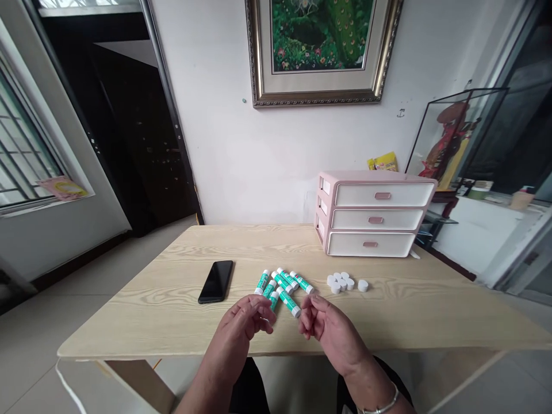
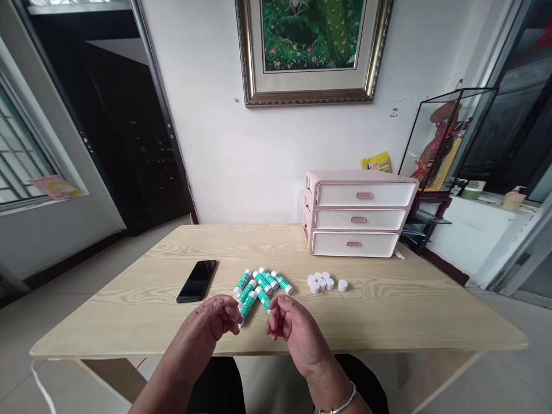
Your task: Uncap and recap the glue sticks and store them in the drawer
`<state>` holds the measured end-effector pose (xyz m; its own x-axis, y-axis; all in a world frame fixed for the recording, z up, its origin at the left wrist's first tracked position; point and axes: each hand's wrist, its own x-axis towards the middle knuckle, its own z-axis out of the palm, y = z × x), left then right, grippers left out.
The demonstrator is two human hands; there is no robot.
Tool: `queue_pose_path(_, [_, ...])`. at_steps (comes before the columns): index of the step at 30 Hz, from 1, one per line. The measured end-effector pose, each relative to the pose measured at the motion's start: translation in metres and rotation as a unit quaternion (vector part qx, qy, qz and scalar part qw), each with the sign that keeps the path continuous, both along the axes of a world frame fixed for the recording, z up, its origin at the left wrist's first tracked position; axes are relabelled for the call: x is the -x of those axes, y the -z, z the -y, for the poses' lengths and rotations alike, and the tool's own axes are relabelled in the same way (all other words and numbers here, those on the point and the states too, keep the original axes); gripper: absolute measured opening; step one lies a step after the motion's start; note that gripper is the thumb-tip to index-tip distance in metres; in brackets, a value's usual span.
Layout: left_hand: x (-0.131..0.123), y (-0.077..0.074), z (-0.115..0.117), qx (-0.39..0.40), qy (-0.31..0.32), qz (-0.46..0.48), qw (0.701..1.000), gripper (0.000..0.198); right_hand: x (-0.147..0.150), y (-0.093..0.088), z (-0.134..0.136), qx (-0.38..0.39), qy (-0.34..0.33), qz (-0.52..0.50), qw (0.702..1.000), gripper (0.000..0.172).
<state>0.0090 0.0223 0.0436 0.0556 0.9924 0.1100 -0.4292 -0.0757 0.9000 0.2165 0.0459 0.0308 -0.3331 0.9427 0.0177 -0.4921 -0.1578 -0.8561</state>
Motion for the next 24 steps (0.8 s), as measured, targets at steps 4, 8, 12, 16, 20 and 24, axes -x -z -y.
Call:
queue_pose_path(4, [-0.002,-0.013,0.004,0.012,0.084,0.056,0.995,0.042,-0.001,-0.003,-0.004,0.037,-0.111,-0.060,0.991,0.041])
queue_pose_path(8, [-0.004,-0.022,0.001,0.004,0.261,0.132,0.956,0.067,0.001,-0.016,-0.007,-0.016,-0.361,-0.151,0.920,0.064])
queue_pose_path(12, [-0.009,-0.038,-0.003,-0.013,0.334,0.138,0.932,0.083,0.011,-0.036,-0.014,-0.080,-0.500,-0.189,0.841,0.075])
queue_pose_path(16, [-0.009,-0.065,0.001,-0.051,0.368,0.111,0.922,0.089,0.019,-0.060,-0.023,-0.106,-0.555,-0.174,0.806,0.079])
queue_pose_path(20, [-0.005,-0.078,0.001,-0.111,0.442,0.081,0.886,0.089,0.022,-0.081,-0.023,-0.120,-0.598,-0.133,0.781,0.078])
queue_pose_path(24, [-0.006,-0.082,-0.008,-0.181,0.498,0.080,0.845,0.084,0.026,-0.093,-0.020,-0.129,-0.617,-0.138,0.764,0.077])
